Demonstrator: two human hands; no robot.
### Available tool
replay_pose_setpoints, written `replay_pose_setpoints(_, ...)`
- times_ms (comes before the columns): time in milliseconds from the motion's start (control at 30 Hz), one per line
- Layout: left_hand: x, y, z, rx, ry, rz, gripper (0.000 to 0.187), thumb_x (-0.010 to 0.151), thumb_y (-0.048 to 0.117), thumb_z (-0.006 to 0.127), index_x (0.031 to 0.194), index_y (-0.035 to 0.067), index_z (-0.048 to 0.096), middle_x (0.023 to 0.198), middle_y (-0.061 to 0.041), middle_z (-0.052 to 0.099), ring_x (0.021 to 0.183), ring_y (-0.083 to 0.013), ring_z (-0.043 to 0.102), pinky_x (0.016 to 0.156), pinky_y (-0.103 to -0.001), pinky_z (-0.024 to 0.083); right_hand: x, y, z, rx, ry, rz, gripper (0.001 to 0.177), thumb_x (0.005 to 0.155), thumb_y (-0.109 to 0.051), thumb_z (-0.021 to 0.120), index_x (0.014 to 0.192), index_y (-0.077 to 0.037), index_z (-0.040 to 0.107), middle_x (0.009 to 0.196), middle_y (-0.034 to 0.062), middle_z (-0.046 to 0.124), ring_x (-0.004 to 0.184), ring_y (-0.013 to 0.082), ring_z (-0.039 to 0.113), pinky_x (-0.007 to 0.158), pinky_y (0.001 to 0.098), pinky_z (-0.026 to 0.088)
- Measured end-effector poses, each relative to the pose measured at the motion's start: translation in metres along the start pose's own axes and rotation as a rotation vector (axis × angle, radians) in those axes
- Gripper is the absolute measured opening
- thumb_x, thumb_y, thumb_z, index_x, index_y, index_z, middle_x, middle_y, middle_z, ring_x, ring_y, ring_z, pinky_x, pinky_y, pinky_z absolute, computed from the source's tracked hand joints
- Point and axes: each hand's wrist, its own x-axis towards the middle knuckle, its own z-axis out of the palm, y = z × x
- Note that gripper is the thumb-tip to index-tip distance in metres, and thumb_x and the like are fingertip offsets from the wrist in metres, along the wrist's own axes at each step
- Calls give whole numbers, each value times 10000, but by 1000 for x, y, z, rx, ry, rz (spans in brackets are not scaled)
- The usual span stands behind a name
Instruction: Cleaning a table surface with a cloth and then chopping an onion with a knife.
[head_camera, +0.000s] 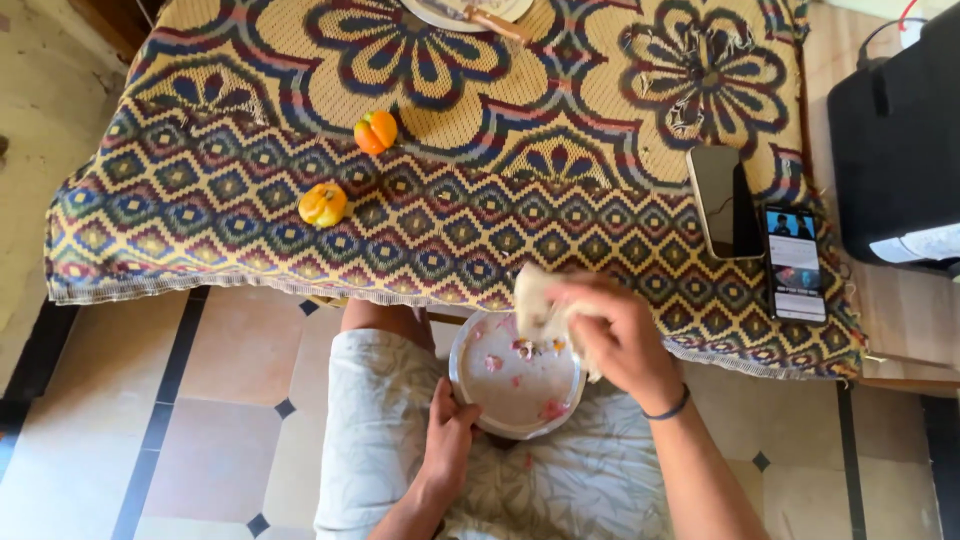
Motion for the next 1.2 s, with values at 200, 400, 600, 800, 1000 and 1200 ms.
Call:
replay_pose_setpoints(200,-11,25,12,-27,8,-34,277,836,13,574,1100,93,549,971,-44,639,855,-157,591,697,-314,488,-17,-7,35,-187,362,-156,382,902,60,544,1236,-40,701,1230,117,706,950,191,679,716,289,537)
replay_pose_setpoints(400,-4,3,3,-50,-5,-12,239,866,0,585,1093,51,528,984,-78,636,872,-175,610,711,-327,518,-118,-10,45,160,436,29,330,960,23,565,1281,16,642,1282,132,657,1113,191,657,928,269,530)
replay_pose_setpoints(600,-13,20,11,-94,-10,-33,238,853,19,577,1070,97,517,980,-34,638,879,-142,613,721,-311,522,-172,-11,51,331,-150,142,345,868,42,542,1124,10,771,1104,110,763,968,209,739,831,278,554)
replay_pose_setpoints(800,-13,10,4,-72,12,36,224,888,24,604,1089,78,521,959,-56,611,831,-145,554,694,-314,460,-148,-49,53,-35,206,188,266,836,46,617,1060,1,752,1126,114,744,883,196,717,665,263,566)
replay_pose_setpoints(1000,-12,13,7,-93,17,20,238,876,11,582,1096,90,538,968,-36,630,836,-132,575,695,-298,479,-151,-47,53,-54,504,93,305,894,60,569,1166,5,696,1196,143,707,1095,247,705,967,322,543)
replay_pose_setpoints(1200,-7,2,2,-68,12,44,224,884,-3,596,1086,61,523,960,-54,626,846,-154,591,696,-318,493,-127,2,100,-106,686,245,440,976,-9,587,1412,27,542,1336,191,597,1116,274,626,837,331,532)
